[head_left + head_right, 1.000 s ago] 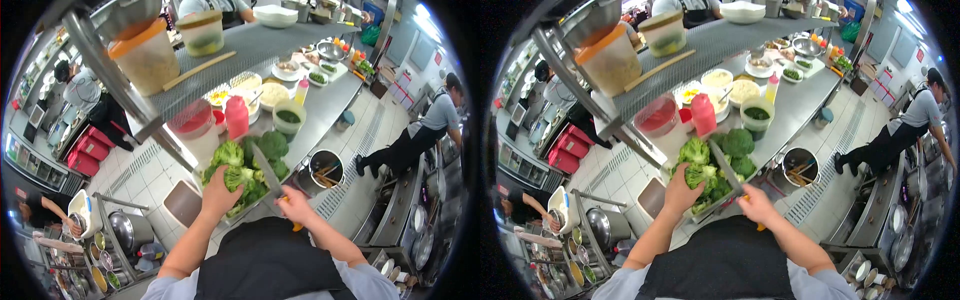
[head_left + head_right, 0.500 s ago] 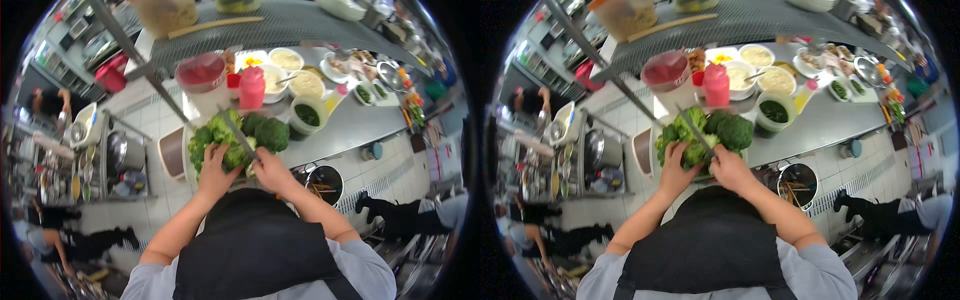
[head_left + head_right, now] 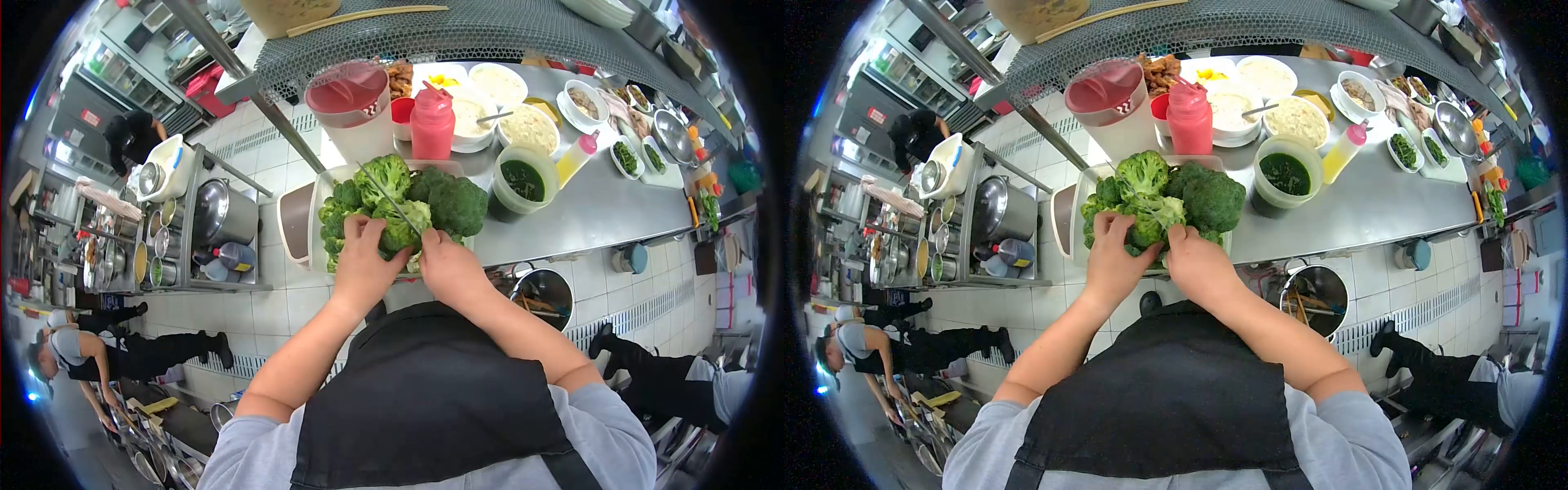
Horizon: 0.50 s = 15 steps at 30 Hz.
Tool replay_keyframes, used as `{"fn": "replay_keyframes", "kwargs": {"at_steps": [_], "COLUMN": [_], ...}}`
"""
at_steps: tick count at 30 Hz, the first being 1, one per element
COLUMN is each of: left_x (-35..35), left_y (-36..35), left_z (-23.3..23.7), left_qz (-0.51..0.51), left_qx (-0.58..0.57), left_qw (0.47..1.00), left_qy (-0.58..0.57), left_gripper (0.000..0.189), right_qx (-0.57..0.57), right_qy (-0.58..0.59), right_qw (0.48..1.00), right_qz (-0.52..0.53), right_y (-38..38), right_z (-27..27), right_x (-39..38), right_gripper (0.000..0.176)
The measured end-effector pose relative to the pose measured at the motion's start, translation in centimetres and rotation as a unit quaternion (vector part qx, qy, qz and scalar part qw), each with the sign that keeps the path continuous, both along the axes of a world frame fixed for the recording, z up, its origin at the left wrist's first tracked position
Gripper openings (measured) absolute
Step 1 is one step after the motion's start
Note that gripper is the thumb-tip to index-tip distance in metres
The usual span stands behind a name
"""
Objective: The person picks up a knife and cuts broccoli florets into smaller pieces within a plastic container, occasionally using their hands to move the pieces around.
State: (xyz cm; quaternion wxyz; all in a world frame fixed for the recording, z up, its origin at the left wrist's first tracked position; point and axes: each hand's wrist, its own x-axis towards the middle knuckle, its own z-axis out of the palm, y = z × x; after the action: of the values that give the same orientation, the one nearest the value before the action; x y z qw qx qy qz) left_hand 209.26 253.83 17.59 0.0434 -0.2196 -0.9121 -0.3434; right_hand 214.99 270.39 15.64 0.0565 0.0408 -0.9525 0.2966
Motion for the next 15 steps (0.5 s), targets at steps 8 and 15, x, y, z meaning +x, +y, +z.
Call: {"fn": "replay_keyframes", "kwargs": {"at_steps": [8,15], "left_x": [-0.7,-5.1], "left_y": [-1.2,-4.5], "left_z": [-0.3,-3.1], "left_qz": [-0.089,-0.033], "left_qx": [-0.014,0.326], "left_qw": [0.996,0.900], "left_qy": [-0.005,-0.287], "left_gripper": [0.052,0.039], "right_qx": [0.045,-0.087], "right_qy": [-0.042,0.017], "right_qw": [0.997,0.990], "right_qz": [-0.037,-0.111], "right_y": [-2.0,-2.0], "right_z": [0.4,-0.6], "right_x": [-1.7,-0.2], "right_gripper": [0.025,0.018]}}
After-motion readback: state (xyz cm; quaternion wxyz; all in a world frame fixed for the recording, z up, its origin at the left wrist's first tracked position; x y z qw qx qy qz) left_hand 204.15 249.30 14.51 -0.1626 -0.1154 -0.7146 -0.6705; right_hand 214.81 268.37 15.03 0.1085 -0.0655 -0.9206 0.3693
